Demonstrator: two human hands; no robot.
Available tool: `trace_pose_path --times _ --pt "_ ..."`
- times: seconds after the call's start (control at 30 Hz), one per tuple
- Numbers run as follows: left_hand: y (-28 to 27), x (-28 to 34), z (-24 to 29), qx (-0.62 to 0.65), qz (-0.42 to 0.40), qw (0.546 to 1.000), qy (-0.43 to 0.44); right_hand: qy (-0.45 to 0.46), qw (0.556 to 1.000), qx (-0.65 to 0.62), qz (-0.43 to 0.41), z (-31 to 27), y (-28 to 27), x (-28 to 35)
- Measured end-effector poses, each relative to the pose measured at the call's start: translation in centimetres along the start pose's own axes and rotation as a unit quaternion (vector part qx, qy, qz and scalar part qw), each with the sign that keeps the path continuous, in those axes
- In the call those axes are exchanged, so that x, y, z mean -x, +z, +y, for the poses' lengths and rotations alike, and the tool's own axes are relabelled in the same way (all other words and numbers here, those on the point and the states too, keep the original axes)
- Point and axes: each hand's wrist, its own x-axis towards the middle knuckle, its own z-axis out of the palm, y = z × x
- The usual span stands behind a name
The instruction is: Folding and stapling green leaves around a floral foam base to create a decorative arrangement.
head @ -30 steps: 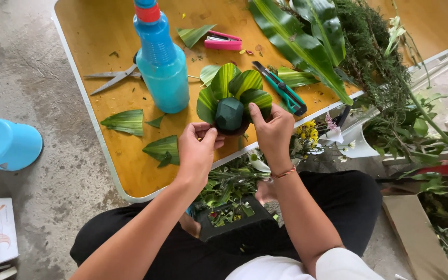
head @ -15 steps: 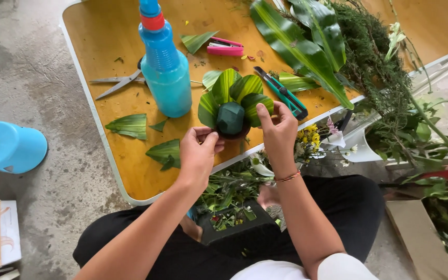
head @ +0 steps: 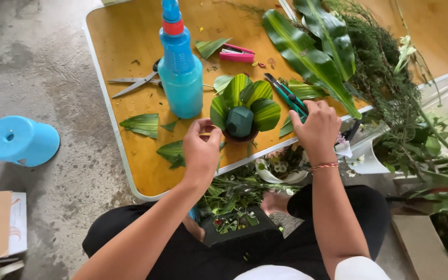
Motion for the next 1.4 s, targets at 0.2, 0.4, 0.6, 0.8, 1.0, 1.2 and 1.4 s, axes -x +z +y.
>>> trace_pose_path --times 0.2,0.4,0.6,0.8,1.0,1.2,1.4 --pt "-0.1 0.4 0.1 -0.049 0.027 0.998 0.011 -0.016 1.000 0.012 0.015 0.3 0.3 -0.1" --pt "-1.5 1.0 1.7 0.004 0.065 0.996 0.062 0.031 0.957 -0.246 0.153 -0.4 -4.6 2.4" --pt "-3.4 1.9 3.4 0.041 0.057 0.993 0.094 0.351 0.433 -0.826 0.083 -2.3 -10.1 4.7" --pt "-3.8 2.4 3.7 0.070 0.041 0.991 0.105 0.205 0.513 -0.830 -0.071 3.3 -6.4 2.3" --pt "-4.1 2.5 3.3 0.064 0.027 0.988 0.135 0.165 0.831 -0.522 0.102 11.7 -2.3 -6.2" --pt "-4.0 2.8 4.2 0.072 0.035 0.988 0.130 0.106 0.989 -0.092 0.036 16.1 3.5 -12.3" --pt "-4.1 2.2 4.1 0.077 0.037 0.987 0.138 0.148 0.985 -0.084 -0.002 12.6 0.9 -16.3"
